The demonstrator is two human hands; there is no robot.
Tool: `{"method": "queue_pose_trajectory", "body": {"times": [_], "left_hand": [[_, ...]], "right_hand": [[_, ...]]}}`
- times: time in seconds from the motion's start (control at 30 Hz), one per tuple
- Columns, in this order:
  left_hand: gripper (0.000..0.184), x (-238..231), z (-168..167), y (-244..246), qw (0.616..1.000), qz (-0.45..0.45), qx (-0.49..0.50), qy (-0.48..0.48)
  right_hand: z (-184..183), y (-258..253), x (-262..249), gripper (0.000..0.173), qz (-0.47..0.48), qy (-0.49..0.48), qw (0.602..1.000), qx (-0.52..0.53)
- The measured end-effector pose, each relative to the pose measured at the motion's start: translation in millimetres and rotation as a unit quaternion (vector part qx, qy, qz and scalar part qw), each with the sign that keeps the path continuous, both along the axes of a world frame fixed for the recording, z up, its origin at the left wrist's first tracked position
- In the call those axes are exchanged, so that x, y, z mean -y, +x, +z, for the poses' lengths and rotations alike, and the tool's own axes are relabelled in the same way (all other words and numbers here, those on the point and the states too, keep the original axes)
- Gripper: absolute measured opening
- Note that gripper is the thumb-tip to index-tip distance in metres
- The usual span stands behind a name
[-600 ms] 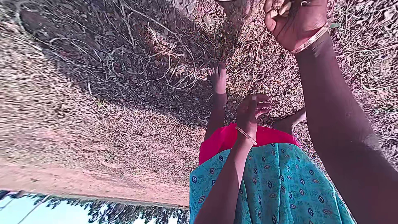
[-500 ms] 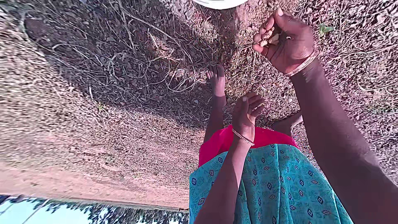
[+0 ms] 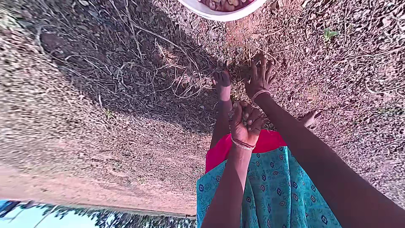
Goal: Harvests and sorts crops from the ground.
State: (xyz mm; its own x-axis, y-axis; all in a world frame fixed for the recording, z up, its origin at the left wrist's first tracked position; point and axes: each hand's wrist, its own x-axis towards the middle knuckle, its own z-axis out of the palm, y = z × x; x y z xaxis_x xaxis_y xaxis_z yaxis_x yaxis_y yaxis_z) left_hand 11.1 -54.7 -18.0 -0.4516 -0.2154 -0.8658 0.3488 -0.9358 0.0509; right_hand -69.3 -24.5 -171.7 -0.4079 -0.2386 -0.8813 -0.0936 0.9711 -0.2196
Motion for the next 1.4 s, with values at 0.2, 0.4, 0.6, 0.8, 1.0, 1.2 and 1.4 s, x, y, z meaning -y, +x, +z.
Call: {"method": "queue_pose_trajectory", "body": {"times": [0.2, 0.4, 0.6, 0.8, 1.0, 1.2, 1.4], "left_hand": [[0.047, 4, 0, -2, 0.995, 0.003, 0.103, -0.017], [0.048, 5, -2, -6, 0.971, -0.025, 0.238, -0.022], [0.039, 8, 4, -14, 0.956, -0.084, 0.278, -0.034], [0.034, 8, 4, -13, 0.958, -0.079, 0.276, -0.012], [0.037, 8, 4, -12, 0.958, -0.091, 0.270, -0.012], [0.037, 7, 3, -7, 0.967, -0.094, 0.237, -0.027], [0.041, 6, 2, -7, 0.964, -0.115, 0.238, -0.021]], "right_hand": [[20, 43, 7, 0.033, 0.035, -0.156, 0.974, 0.158], [-25, -21, 18, 0.048, -0.038, -0.051, 0.992, -0.108], [-35, -42, 24, 0.047, 0.074, -0.044, 0.995, -0.052], [-17, -56, 9, 0.036, -0.157, -0.028, 0.982, -0.098], [-4, -19, 12, 0.074, -0.050, 0.006, 0.998, 0.047], [6, 3, 3, 0.048, -0.045, -0.111, 0.990, 0.079], [-28, -37, 9, 0.037, -0.197, -0.045, 0.971, -0.127]]}}
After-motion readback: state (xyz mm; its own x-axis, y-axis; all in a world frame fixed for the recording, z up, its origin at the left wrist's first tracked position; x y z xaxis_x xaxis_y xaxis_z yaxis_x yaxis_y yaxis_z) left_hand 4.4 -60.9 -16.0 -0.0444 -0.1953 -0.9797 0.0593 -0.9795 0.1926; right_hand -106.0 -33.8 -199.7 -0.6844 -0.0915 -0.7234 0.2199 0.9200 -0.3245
